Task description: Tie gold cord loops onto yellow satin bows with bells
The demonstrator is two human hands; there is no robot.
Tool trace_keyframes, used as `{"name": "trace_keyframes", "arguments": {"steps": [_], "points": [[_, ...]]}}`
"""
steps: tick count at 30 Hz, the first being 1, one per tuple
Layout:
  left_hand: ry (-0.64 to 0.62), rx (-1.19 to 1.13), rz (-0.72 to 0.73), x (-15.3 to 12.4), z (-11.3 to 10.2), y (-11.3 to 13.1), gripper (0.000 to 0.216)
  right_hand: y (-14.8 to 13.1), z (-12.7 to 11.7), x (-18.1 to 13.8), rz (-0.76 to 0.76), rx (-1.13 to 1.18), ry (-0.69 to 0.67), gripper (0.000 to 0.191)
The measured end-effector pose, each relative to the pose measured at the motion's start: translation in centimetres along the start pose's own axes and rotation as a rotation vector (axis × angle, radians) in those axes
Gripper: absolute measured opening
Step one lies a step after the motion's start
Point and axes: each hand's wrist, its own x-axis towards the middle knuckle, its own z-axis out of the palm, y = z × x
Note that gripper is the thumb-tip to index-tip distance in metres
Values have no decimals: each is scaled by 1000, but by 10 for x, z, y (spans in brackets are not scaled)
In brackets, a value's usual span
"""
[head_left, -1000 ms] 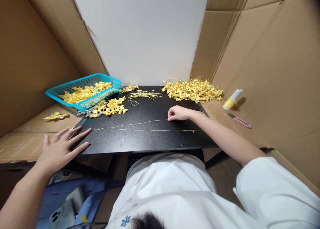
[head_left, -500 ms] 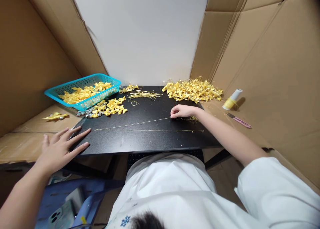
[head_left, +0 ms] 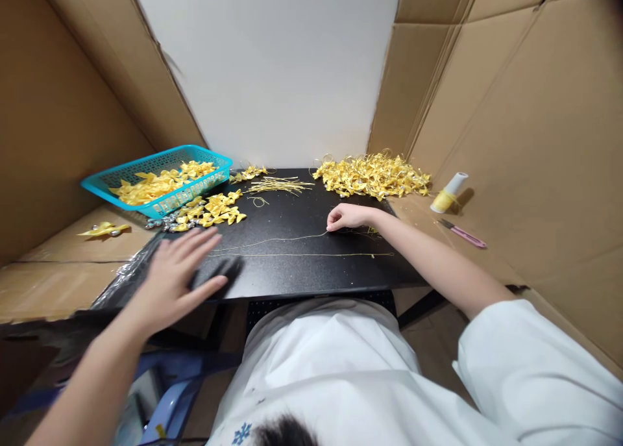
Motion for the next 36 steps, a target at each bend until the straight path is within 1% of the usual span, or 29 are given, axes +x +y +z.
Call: {"name": "trace_keyframes", "arguments": {"steps": [2,3,4,5,6,7,8,10,12,14,15,17,22,25,30,33,36], "points": [[-132,-52,168,11,6,37,67,0,1,-1,-2,4,-3,38],[-183,-70,219,14,10,51,67,0,1,-1,-5,5,-4,39],[-211,-90,250,14,12,60,67,0,2,-2,-10,5,-5,41],[-230,-107,262,13,15,64,67,1,2,-2,-16,4,-5,42],[-227,-118,248,10,16,62,66,1,2,-3,-22,3,-6,44],[-196,-124,203,4,17,55,66,2,2,-3,-27,1,-6,45],[-148,-125,127,-3,17,43,65,2,2,-3,-31,-1,-9,45],[-29,-112,-82,-19,14,14,66,3,2,-3,-37,-5,-14,46],[39,-103,-252,-32,11,-14,68,4,2,-4,-40,-7,-16,47],[45,-98,-319,-38,10,-33,71,4,3,-5,-37,-7,-12,49],[44,-95,-332,-39,10,-38,71,4,3,-5,-34,-8,-9,51],[35,-91,-325,-36,13,-42,72,4,4,-5,-27,-12,-5,53],[-25,-45,-329,-31,22,-35,74,6,5,-4,-25,-13,-3,55],[-49,-13,-333,-31,20,-32,74,8,5,-3,-29,-12,-5,54],[-148,45,-316,-26,15,-23,69,10,4,-4,-33,-11,-4,51],[-181,105,-306,-23,18,-20,66,8,3,-5,-25,-8,-7,51],[-185,124,-300,-24,22,-21,67,7,0,-6,-34,3,-26,51]]}}
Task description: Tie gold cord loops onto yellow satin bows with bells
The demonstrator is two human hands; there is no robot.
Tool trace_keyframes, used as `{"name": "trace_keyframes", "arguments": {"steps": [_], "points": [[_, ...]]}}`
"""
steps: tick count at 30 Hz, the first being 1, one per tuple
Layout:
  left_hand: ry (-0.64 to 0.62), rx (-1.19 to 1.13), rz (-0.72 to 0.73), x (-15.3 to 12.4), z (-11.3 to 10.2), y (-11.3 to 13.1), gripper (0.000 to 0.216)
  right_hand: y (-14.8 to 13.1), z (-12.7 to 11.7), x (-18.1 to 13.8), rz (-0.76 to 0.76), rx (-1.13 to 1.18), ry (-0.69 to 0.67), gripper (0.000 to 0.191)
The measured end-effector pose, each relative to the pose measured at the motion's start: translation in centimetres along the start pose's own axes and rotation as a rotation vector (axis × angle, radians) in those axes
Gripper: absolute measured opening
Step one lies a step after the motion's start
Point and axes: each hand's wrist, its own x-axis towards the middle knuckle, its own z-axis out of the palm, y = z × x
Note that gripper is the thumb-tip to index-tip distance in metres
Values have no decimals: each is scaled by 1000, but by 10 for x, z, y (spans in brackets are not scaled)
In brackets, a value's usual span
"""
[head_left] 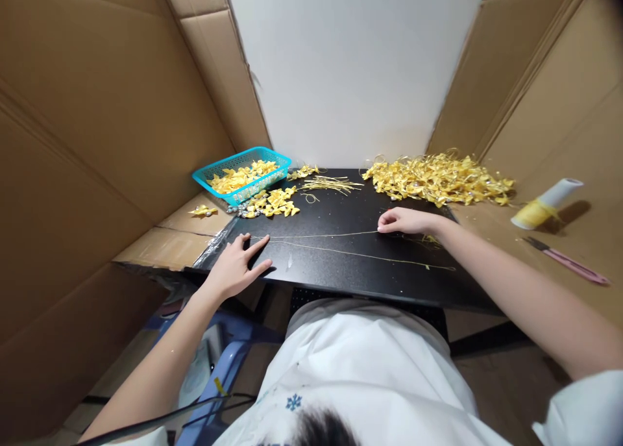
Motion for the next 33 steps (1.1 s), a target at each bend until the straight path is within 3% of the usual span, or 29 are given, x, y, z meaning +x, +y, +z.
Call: {"name": "trace_keyframes", "arguments": {"steps": [12,23,33], "points": [[4,28,4,3,10,-8,70,12,-12,-3,-41,70,-28,50],[24,-8,18,5,11,-12,72,7,-16,-14,-8,13,-8,45],[25,-12,15,5,10,-10,73,-5,-19,-18,41,-113,-135,29]]}}
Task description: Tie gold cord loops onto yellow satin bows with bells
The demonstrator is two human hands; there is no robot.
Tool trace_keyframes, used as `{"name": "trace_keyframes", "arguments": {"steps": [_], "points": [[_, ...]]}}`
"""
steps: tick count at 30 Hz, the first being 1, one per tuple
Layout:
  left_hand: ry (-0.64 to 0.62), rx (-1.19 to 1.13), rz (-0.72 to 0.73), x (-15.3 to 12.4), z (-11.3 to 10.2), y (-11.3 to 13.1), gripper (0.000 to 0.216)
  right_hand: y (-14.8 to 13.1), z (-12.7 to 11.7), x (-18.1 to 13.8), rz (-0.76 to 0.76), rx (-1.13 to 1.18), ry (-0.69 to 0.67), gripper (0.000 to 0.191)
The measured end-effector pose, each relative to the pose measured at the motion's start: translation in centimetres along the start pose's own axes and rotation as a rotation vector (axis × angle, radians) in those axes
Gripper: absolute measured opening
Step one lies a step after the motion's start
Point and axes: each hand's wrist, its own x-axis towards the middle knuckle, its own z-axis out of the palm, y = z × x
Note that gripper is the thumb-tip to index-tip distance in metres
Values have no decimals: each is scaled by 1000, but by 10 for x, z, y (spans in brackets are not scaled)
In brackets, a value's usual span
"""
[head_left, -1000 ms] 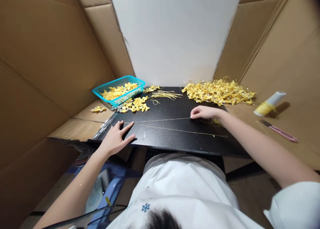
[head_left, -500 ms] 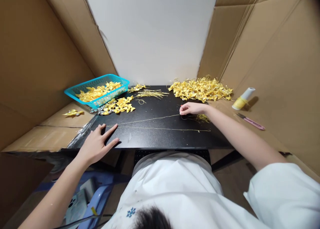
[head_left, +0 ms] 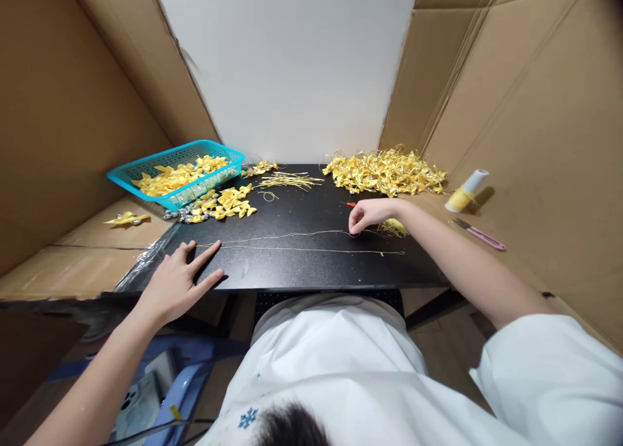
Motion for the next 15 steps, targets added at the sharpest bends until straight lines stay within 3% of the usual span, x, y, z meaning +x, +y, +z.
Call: {"name": "trace_keyframes", "arguments": {"steps": [5,15], "points": [[-15,11,0,0,0,0,74,1,5,7,-41,-43,161,28],[3,1,16,1,1,-1,74,-2,21,18,-62,-119,176,20]]}}
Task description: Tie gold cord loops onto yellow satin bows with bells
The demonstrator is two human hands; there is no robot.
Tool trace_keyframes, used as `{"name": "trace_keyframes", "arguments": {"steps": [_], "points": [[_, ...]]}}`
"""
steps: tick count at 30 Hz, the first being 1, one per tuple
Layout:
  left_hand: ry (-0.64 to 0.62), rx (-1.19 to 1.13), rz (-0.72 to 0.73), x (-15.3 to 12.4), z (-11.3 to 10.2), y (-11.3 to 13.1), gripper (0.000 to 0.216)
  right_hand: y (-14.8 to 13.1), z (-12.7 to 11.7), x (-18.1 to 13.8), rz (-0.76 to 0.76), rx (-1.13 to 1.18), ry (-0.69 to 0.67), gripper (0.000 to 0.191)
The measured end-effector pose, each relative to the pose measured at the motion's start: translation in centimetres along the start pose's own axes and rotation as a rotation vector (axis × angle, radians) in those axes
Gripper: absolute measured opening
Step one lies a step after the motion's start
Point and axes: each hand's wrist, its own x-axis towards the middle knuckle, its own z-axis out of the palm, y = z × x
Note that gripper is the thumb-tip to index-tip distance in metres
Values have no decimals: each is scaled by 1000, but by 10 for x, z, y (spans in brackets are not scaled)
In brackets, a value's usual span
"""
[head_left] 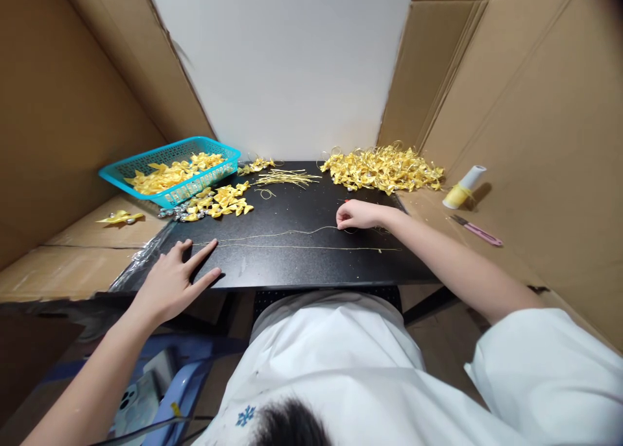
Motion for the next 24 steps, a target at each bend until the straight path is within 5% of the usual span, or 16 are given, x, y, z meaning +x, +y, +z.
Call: {"name": "trace_keyframes", "arguments": {"steps": [14,24], "points": [[-20,1,-22,1,-1,1,75,9,-10,-9,-49,113,-48,40],[-6,-6,-19,0,0,-1,72,21,-15,-22,2,77,47,32]]}}
